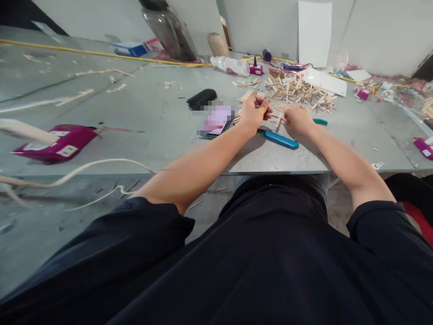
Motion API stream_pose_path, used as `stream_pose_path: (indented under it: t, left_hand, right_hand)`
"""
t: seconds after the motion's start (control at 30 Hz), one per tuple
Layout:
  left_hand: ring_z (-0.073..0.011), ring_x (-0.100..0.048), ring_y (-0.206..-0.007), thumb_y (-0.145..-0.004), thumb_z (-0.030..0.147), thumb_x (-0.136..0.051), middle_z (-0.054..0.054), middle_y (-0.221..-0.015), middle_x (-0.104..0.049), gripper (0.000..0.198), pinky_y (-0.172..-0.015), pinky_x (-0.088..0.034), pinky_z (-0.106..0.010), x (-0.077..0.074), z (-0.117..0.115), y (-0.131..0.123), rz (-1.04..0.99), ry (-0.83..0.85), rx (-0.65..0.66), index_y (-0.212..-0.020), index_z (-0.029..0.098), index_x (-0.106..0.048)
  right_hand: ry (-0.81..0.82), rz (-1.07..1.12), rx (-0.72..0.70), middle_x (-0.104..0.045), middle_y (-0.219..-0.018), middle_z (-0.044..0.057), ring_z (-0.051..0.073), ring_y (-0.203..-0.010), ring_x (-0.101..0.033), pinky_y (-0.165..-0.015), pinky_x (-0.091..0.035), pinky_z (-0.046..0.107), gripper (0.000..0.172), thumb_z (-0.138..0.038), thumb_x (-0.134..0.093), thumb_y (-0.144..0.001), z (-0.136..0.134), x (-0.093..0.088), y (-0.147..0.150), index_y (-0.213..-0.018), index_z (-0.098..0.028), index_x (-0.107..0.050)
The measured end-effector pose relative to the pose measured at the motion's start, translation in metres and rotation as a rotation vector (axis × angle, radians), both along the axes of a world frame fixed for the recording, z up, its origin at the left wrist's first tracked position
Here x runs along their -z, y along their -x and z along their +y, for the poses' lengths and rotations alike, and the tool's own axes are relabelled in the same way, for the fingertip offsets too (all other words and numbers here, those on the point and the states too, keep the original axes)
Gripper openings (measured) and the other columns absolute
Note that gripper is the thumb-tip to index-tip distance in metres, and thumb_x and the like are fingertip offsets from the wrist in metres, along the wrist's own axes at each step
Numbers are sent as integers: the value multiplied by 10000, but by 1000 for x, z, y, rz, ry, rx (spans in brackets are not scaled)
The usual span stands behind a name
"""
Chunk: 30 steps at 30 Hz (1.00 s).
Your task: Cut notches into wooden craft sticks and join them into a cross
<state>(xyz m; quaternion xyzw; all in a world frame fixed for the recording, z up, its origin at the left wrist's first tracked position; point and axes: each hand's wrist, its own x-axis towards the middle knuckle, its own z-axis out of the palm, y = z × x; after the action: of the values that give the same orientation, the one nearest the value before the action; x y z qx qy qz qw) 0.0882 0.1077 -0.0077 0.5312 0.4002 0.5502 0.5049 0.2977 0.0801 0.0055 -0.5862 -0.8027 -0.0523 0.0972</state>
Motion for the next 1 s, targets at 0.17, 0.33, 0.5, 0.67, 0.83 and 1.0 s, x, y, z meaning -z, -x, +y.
stream_pose_path:
  t: [0.17, 0.33, 0.5, 0.67, 0.83, 1.0]
  left_hand:
    - [-100, -743, -707, -1125, 40, -762, 18, -845, -817, 308, -734, -602, -263, 0, 8, -1, -44, -30, -36, -965, 264, -624]
    - [-101, -757, -702, -995, -59, -804, 36, -796, -790, 367, -738, -611, -258, 8, 15, -2, -77, -154, 6, -939, 254, -623]
    - [-79, -728, -653, -925, -77, -787, 66, -751, -760, 370, -701, -603, -238, 14, 16, -2, -76, -295, 40, -903, 253, -620]
    - [-73, -722, -640, -906, -73, -775, 68, -748, -760, 360, -668, -587, -235, 14, 16, -1, -64, -350, 19, -884, 253, -623]
    - [-87, -731, -654, -905, 16, -878, 74, -735, -723, 352, -667, -590, -248, 15, 16, -1, -25, -428, 18, -866, 259, -627]
    - [-99, -713, -656, -920, 177, -964, 70, -725, -710, 333, -673, -598, -257, 16, 12, -1, 32, -513, 18, -863, 266, -648]
  right_hand:
    - [-109, 538, 99, -844, -1028, 118, 299, -947, -762, -985, -615, 495, 157, -265, -702, -1093, 1, 2, -12, -941, -275, -664]
    - [-148, 1016, -36, -766, -882, 45, 242, -766, -712, -854, -663, 468, 416, -655, -782, -1117, 9, 8, -6, -958, -318, -595]
    - [-91, 1147, -173, -822, -1002, 75, 248, -854, -789, -907, -717, 478, 535, -786, -854, -1013, 6, 11, 3, -1018, -321, -588]
    - [-119, 1137, -230, -835, -1081, 95, 268, -941, -821, -949, -745, 501, 511, -775, -828, -1024, 4, 14, 3, -1050, -321, -596]
    - [-196, 1064, -241, -798, -1013, 73, 274, -897, -805, -915, -750, 526, 550, -853, -767, -1034, 10, 19, 0, -1050, -330, -600]
    - [-303, 906, -201, -808, -972, 57, 276, -839, -798, -875, -736, 519, 497, -820, -718, -1095, 12, 24, -8, -1086, -332, -625]
